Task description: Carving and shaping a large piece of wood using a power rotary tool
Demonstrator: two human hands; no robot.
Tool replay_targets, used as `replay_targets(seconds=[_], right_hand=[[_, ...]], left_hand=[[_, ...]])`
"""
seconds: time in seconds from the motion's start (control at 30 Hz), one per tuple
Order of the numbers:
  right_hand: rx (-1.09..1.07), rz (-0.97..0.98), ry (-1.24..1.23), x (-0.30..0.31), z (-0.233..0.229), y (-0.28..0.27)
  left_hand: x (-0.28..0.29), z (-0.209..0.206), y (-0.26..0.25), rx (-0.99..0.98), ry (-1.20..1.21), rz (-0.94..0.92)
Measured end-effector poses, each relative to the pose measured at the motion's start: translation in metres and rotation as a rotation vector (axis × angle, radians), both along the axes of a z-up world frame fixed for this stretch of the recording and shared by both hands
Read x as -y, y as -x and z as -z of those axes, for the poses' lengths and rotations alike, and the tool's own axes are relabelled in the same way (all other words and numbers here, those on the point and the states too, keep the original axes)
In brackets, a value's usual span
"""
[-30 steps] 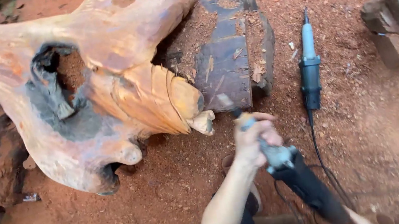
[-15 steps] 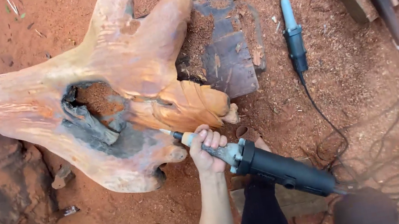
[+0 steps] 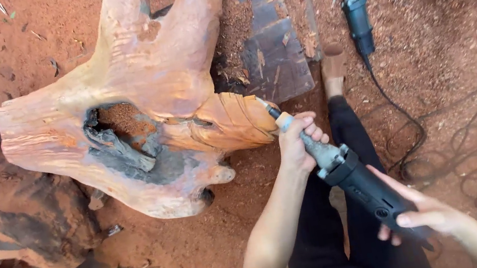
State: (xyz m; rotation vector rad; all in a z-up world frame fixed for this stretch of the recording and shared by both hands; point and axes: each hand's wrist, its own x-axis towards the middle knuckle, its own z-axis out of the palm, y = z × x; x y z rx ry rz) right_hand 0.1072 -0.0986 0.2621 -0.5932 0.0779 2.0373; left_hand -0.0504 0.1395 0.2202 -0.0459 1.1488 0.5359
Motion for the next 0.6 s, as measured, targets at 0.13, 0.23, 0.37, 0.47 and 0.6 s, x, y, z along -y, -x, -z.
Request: replay_targets(seconds=[0.13,0.23,0.37,0.47,0.6], right_hand=[[-0.112,-0.130,0.170,-0.011,0.037,-0.008],[0.021,-0.225,0.313,-0.007,0.076,-0.024],[0.130,-0.369,0.273,-0.097,0.065,-0.085],[0.248,-0.629,0.371,-0.158,0.059,-0.124],[0.305,-0.800,0.316,-0.197,0.067,-0.146]], left_hand=[[-0.027,0.010,-0.019,-0.267,0.000,0.079],[-0.045,0.029,-0.029,-0.331,0.077,0.126],[-0.069,0.051,-0.047,-0.490,0.191,0.082],[-0.073,0.067,-0.049,-0.782,0.157,0.054],[-0.081,0.070,-0.047,-0.896,0.179,0.047]])
